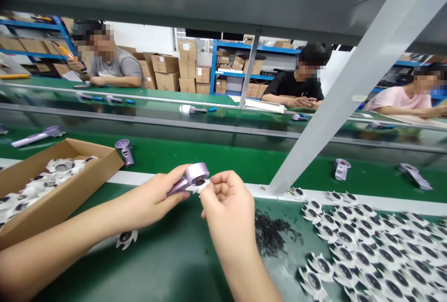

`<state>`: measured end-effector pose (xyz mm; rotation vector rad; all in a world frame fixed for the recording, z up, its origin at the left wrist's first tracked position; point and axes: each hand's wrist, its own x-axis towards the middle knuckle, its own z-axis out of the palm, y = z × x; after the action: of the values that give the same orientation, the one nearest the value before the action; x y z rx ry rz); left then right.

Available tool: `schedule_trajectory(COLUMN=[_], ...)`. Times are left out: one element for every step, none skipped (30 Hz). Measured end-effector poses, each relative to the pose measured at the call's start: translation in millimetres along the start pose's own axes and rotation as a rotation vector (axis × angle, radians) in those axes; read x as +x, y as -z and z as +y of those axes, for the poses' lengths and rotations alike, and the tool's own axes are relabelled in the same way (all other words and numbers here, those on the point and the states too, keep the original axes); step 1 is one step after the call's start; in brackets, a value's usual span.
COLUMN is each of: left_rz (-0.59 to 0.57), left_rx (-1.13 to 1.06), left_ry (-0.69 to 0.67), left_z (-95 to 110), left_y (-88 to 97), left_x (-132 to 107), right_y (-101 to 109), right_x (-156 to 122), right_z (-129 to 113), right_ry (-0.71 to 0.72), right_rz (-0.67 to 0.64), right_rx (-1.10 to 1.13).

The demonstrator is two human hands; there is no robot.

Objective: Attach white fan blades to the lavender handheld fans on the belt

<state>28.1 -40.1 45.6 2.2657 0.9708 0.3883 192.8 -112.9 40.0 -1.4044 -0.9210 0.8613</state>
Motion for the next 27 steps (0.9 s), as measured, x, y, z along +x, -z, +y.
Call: schedule_trajectory(left_rz=[0.001, 0.004, 0.005, 0.007, 0.009, 0.01, 0.011, 0.014, 0.014, 0.016, 0.015, 0.013, 0.01, 0.009, 0.007, 0.006, 0.003, 0.001, 0.001, 0.0, -0.003, -0.005, -0.006, -0.006, -0.004, 0.005, 0.022], left_rx=[0.007, 0.018, 0.027, 0.034, 0.039, 0.043, 0.046, 0.051, 0.058, 0.067, 0.077, 0.089, 0.103, 0.117, 0.129, 0.138, 0.143, 0.148, 0.153, 0.162, 0.17, 0.176, 0.181, 0.185, 0.189, 0.195, 0.206], left_ry=[0.004, 0.007, 0.009, 0.009, 0.007, 0.004, 0.0, -0.005, -0.011, -0.019, -0.028, -0.036, -0.041, -0.045, -0.05, -0.056, -0.064, -0.075, -0.088, -0.106, -0.126, -0.146, -0.161, -0.169, -0.174, -0.179, -0.185], left_z=[0, -1, -1, 0, 0, 1, 1, 2, 2, 2, 2, 2, 2, 1, 0, -1, -2, -3, -3, -4, -5, -5, -5, -5, -5, -5, -5], left_y=[-0.4, -0.7, -0.9, -0.9, -0.9, -0.6, -0.3, 0.1, 0.5, 0.9, 1.2, 1.2, 1.2, 0.9, 0.6, 0.2, -0.3, -0.7, -1.2, -1.9, -2.8, -4.0, -5.5, -7.1, -8.5, -9.6, -9.9], left_x=[0, 0, -1, -1, -1, -1, -1, -1, -1, -1, -1, -1, -1, -1, -1, -1, -1, -1, -1, -1, -1, -2, -2, -3, -3, -4, -3], right_y=[0, 0, 0, 0, 0, 0, 0, -1, -1, -2, -2, -2, -2, -1, 0, 1, 2, 3, 4, 5, 5, 6, 6, 7, 7, 7, 6], right_x=[0, 0, 0, 0, 0, -1, -1, -2, -2, -3, -3, -3, -2, -1, 0, 1, 3, 5, 6, 7, 8, 8, 8, 9, 9, 9, 8], right_z=[0, 1, 1, 1, 1, 0, -1, -1, -2, -3, -3, -3, -3, -2, -1, 0, 2, 3, 4, 6, 7, 7, 7, 7, 6, 5, 4], right_ry=[-0.001, -0.002, -0.004, -0.007, -0.01, -0.015, -0.021, -0.026, -0.033, -0.039, -0.045, -0.052, -0.058, -0.066, -0.075, -0.088, -0.106, -0.13, -0.158, -0.188, -0.217, -0.245, -0.272, -0.299, -0.329, -0.363, -0.399], right_rz=[0.005, 0.009, 0.011, 0.012, 0.012, 0.012, 0.014, 0.019, 0.021, 0.021, 0.019, 0.014, 0.001, -0.016, -0.033, -0.049, -0.063, -0.073, -0.083, -0.094, -0.108, -0.121, -0.129, -0.134, -0.137, -0.141, -0.148], right_rx=[-0.003, -0.005, -0.007, -0.009, -0.008, -0.004, 0.002, 0.011, 0.023, 0.036, 0.049, 0.061, 0.073, 0.088, 0.108, 0.134, 0.165, 0.198, 0.227, 0.251, 0.272, 0.295, 0.322, 0.359, 0.406, 0.466, 0.536])
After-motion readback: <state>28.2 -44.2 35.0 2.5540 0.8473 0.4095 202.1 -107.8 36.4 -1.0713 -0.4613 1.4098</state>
